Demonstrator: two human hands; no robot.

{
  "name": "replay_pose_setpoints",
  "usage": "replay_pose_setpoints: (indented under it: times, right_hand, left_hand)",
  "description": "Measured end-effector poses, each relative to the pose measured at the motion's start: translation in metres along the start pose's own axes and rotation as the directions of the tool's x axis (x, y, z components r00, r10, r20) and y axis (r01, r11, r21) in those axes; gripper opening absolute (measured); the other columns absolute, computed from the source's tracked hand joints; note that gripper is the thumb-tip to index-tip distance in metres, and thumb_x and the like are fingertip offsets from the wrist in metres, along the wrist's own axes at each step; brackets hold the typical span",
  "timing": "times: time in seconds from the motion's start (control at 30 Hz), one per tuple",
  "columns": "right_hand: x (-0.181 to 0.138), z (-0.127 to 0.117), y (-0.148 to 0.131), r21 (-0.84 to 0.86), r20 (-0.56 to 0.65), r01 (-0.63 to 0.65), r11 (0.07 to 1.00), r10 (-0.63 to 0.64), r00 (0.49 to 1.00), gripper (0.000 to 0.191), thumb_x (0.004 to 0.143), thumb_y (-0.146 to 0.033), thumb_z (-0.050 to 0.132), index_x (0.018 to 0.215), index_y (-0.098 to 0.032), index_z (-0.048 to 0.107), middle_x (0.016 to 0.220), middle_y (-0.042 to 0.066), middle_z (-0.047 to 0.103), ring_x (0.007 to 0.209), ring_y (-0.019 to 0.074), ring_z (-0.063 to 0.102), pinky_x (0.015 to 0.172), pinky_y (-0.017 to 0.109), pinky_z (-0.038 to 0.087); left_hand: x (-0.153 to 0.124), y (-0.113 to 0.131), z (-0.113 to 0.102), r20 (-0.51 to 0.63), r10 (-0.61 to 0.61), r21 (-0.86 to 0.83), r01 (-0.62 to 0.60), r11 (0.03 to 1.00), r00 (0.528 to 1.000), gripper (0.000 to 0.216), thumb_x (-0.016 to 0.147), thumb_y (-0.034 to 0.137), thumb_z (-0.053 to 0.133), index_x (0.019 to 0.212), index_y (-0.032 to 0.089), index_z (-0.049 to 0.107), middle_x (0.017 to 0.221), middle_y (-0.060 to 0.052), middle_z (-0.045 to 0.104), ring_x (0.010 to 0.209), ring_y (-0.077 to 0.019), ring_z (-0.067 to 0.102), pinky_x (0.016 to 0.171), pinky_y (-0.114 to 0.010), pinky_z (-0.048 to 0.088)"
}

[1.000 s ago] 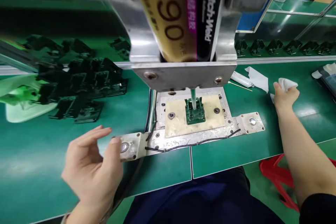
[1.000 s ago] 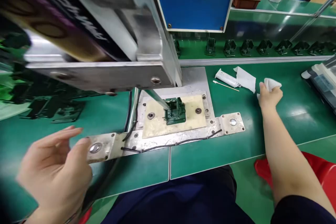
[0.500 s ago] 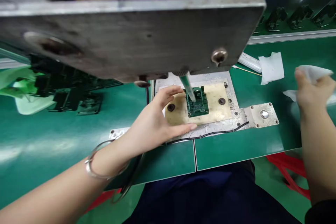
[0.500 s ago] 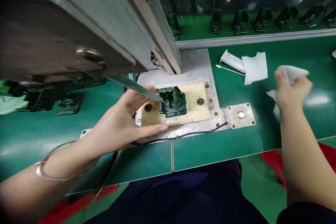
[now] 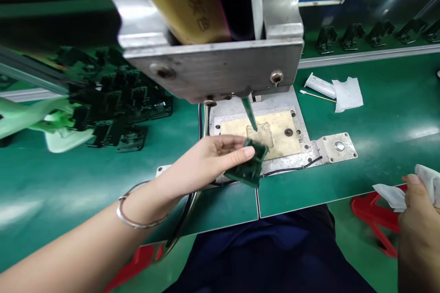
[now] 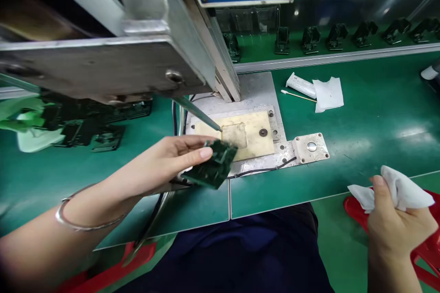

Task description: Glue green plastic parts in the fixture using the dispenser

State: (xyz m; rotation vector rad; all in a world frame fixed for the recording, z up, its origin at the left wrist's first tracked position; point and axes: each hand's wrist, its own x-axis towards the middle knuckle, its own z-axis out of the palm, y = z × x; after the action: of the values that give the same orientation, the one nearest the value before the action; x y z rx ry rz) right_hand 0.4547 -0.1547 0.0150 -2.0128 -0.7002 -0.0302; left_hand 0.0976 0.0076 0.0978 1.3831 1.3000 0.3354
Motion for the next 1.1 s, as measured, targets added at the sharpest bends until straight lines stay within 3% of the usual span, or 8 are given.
replay_pose_setpoints:
  times: [0.1, 0.17, 0.33, 0.53, 0.67, 0.83, 1.0, 1.1]
  right_hand:
    - [-0.011, -0.005, -0.023, 0.027, 0.060, 0.108, 0.994, -0.110, 0.992, 0.028, 0.074, -0.049, 0.080, 0.102, -0.043, 0.078, 0.096, 0.005, 0.078, 0.092, 0.0430, 0.074, 0.082, 0.061, 0.061]
    - [-0.018, -0.008, -0.043, 0.124, 0.321, 0.229, 0.966, -0.257, 0.912, 0.020, 0.077, -0.045, 0.079, 0.097, -0.042, 0.079, 0.092, 0.004, 0.078, 0.082, 0.0363, 0.076, 0.078, 0.054, 0.063]
    - [-0.037, -0.006, -0.111, 0.695, 0.625, 0.284, 0.660, -0.751, 0.214, 0.044, 0.090, -0.066, 0.057, 0.087, -0.029, 0.079, 0.067, 0.004, 0.067, 0.058, 0.0196, 0.063, 0.060, 0.033, 0.051]
    - [-0.071, 0.024, -0.170, 0.875, 0.479, 0.174, 0.452, -0.859, -0.179, 0.079, 0.088, -0.086, 0.027, 0.061, -0.020, 0.061, 0.055, -0.004, 0.039, 0.045, 0.0073, 0.028, 0.049, 0.027, 0.022]
    - [-0.073, 0.024, -0.168, 0.879, 0.458, 0.250, 0.407, -0.865, -0.205, 0.078, 0.093, -0.080, 0.028, 0.053, -0.016, 0.048, 0.056, -0.005, 0.033, 0.046, 0.0074, 0.020, 0.048, 0.028, 0.015]
    - [-0.063, 0.004, -0.152, 0.801, 0.580, 0.372, 0.469, -0.761, -0.289, 0.078, 0.097, -0.076, 0.023, 0.053, -0.016, 0.045, 0.058, -0.004, 0.033, 0.049, 0.0087, 0.020, 0.049, 0.027, 0.015]
    - [-0.069, 0.006, -0.157, 0.803, 0.481, 0.500, 0.324, -0.847, -0.225, 0.073, 0.101, -0.069, 0.026, 0.056, -0.017, 0.051, 0.061, -0.003, 0.036, 0.049, 0.0095, 0.025, 0.049, 0.028, 0.018]
    - [-0.062, -0.001, -0.150, 0.761, 0.472, 0.571, 0.310, -0.867, -0.158, 0.066, 0.098, -0.069, 0.038, 0.059, -0.019, 0.056, 0.061, -0.001, 0.042, 0.049, 0.0101, 0.035, 0.049, 0.028, 0.027]
  left_hand:
    - [-0.020, -0.005, 0.005, 0.259, -0.046, -0.080, 0.069, 0.994, 0.965, 0.044, 0.075, 0.064, 0.073, 0.078, 0.020, 0.077, 0.089, -0.008, 0.076, 0.089, -0.0306, 0.072, 0.084, -0.044, 0.060]
    - [-0.035, -0.012, 0.012, 0.411, -0.033, -0.279, 0.160, 0.947, 0.911, 0.050, 0.072, 0.068, 0.073, 0.088, 0.022, 0.081, 0.093, -0.009, 0.077, 0.091, -0.0317, 0.072, 0.085, -0.043, 0.059]
    - [-0.062, -0.031, 0.038, 0.661, 0.103, -0.545, 0.381, 0.747, 0.743, 0.056, 0.069, 0.064, 0.074, 0.102, 0.019, 0.082, 0.104, -0.012, 0.077, 0.094, -0.0326, 0.071, 0.083, -0.040, 0.056]
    - [-0.075, -0.047, 0.062, 0.655, 0.109, -0.538, 0.360, 0.762, 0.747, 0.056, 0.057, 0.067, 0.078, 0.078, 0.016, 0.080, 0.068, -0.006, 0.067, 0.060, -0.0202, 0.058, 0.058, -0.030, 0.045]
    - [-0.080, -0.043, 0.065, 0.641, 0.109, -0.534, 0.339, 0.775, 0.759, 0.061, 0.055, 0.070, 0.077, 0.071, 0.012, 0.074, 0.060, -0.004, 0.058, 0.052, -0.0147, 0.044, 0.052, -0.027, 0.035]
    - [-0.075, -0.040, 0.065, 0.658, 0.263, -0.514, 0.166, 0.842, 0.705, 0.060, 0.070, 0.065, 0.072, 0.099, 0.013, 0.078, 0.092, -0.008, 0.069, 0.088, -0.0270, 0.057, 0.085, -0.036, 0.043]
    - [-0.072, -0.040, 0.070, 0.635, 0.308, -0.527, 0.105, 0.844, 0.708, 0.054, 0.072, 0.065, 0.072, 0.091, 0.016, 0.078, 0.073, -0.003, 0.058, 0.070, -0.0183, 0.047, 0.066, -0.030, 0.037]
    - [-0.079, -0.035, 0.063, 0.480, 0.370, -0.574, -0.035, 0.818, 0.795, 0.050, 0.077, 0.064, 0.071, 0.103, 0.021, 0.078, 0.089, -0.007, 0.066, 0.080, -0.0243, 0.058, 0.073, -0.034, 0.047]
